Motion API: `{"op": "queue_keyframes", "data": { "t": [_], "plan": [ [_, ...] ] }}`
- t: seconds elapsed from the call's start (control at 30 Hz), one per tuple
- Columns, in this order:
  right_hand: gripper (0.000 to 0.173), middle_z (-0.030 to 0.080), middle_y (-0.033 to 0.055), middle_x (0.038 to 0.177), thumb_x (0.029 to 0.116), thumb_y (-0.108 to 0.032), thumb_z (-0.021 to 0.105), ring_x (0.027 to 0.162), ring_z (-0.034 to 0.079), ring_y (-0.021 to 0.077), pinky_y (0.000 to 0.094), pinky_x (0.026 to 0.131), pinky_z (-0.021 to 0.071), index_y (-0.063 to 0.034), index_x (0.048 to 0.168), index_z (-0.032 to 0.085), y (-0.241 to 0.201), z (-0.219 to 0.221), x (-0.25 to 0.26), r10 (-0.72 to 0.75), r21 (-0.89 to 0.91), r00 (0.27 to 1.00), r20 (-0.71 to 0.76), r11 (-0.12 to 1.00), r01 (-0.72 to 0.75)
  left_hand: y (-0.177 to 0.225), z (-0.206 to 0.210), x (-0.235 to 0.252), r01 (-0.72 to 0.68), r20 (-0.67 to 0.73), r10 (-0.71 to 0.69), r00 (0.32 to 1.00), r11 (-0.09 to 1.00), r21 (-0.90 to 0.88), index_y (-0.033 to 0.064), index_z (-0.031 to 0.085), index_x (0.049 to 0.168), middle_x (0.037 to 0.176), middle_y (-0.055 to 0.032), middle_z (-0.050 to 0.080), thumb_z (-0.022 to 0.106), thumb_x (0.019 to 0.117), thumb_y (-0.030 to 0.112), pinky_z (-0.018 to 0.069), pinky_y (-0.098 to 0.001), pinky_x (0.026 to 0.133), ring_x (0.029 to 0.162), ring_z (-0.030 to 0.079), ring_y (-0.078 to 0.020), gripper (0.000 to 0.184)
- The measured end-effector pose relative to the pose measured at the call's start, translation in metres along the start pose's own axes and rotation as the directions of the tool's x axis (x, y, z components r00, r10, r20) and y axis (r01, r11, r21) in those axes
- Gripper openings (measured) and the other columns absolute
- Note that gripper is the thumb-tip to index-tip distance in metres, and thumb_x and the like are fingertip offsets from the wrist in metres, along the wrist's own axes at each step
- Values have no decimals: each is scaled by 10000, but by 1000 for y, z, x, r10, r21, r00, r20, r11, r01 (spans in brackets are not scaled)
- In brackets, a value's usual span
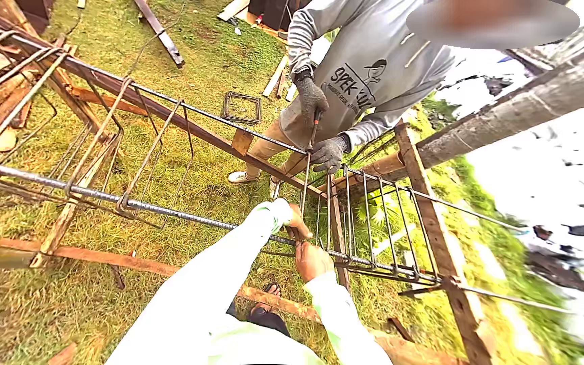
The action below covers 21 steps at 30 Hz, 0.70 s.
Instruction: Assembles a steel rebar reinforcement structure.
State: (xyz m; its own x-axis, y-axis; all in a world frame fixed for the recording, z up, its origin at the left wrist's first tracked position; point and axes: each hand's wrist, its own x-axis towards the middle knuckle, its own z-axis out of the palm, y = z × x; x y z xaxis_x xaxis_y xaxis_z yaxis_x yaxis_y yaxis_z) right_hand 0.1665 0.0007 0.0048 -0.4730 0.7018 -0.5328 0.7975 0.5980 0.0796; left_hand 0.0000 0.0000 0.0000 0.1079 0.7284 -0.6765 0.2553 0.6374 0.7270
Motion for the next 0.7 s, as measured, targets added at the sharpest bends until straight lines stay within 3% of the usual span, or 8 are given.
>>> {"op": "queue_keyframes", "data": {
  "t": [0.1, 0.2, 0.3, 0.37, 0.47, 0.53, 0.63, 0.7],
  "plan": [
    [527, 713, 171, 1204, 1104, -389, 282, 1191, 670, 328, 531, 974, 533, -65, 1174, 691, -4, -8, -1, 84, 91, 995, 47, 992, -88, -16, 0, -14, -204, -270, 165, 948, 971, -121, 2, 699, 1223, 1151, -182, 713, 665, 1004, 371, 521, -505, 953, 1029, 681, -293, 430],
    [502, 719, 158, 1188, 1100, -366, 324, 1160, 679, 293, 509, 990, 525, -45, 1154, 706, -4, -8, 4, 185, 356, 975, 123, 909, -217, -36, 27, -40, -304, -609, 182, 772, 947, -101, 78, 725, 1158, 1100, -132, 729, 657, 1011, 279, 551, -532, 934, 1015, 703, -277, 258],
    [339, 608, 22, 693, 1103, -264, 422, 495, 519, 101, 268, 451, 451, -38, 979, 644, 8, 8, 19, 192, 834, 939, 284, 433, -341, -62, 68, -60, -328, -777, 165, 608, 943, -57, 115, 742, 1121, 1085, -66, 714, 652, 1001, 257, 563, -461, 956, 1029, 689, -205, 207],
    [431, 535, 28, 581, 1123, -336, 359, 383, 448, 122, 294, 367, 427, -26, 962, 612, 26, 10, 20, 31, 881, 894, 447, 158, -446, -84, 100, -59, -383, -799, 154, 581, 918, -101, 90, 740, 1128, 1088, -59, 731, 630, 1003, 247, 575, -389, 948, 1013, 703, -161, 228],
    [491, 660, 62, 720, 1136, -370, 336, 524, 589, 167, 350, 522, 533, -38, 1085, 694, 41, 1, 11, 13, 786, 970, 242, 584, -204, -114, 134, -38, -348, -689, 17, 724, 872, -345, 46, 710, 1179, 1116, -92, 733, 618, 1007, 195, 560, -378, 971, 1023, 705, -169, 246],
    [359, 734, 110, 1038, 1083, -328, 473, 913, 710, 261, 499, 834, 576, -86, 1196, 713, 43, -18, -2, -34, 421, 998, -52, 906, 53, -131, 147, -19, -290, -598, -46, 801, 843, -453, 29, 686, 1226, 1172, -121, 719, 602, 1011, 171, 543, -405, 1003, 1072, 696, -200, 271],
    [304, 668, 138, 1286, 986, -252, 648, 1238, 601, 366, 558, 1000, 516, -104, 1244, 708, 46, -23, -5, -386, -77, 884, -265, 922, 380, -138, 157, -1, -218, -510, -54, 859, 861, -460, 36, 672, 1259, 1188, -133, 711, 590, 1014, 180, 534, -432, 1007, 1091, 686, -224, 297],
    [280, 663, 135, 1306, 985, -204, 625, 1307, 558, 367, 554, 1070, 458, -100, 1236, 694, 49, -18, 5, -534, -236, 830, -158, 837, 494, -135, 157, 3, -186, -477, -37, 878, 892, -412, 59, 671, 1266, 1186, -120, 711, 582, 1020, 199, 533, -435, 1001, 1090, 685, -220, 297]
  ]
}}
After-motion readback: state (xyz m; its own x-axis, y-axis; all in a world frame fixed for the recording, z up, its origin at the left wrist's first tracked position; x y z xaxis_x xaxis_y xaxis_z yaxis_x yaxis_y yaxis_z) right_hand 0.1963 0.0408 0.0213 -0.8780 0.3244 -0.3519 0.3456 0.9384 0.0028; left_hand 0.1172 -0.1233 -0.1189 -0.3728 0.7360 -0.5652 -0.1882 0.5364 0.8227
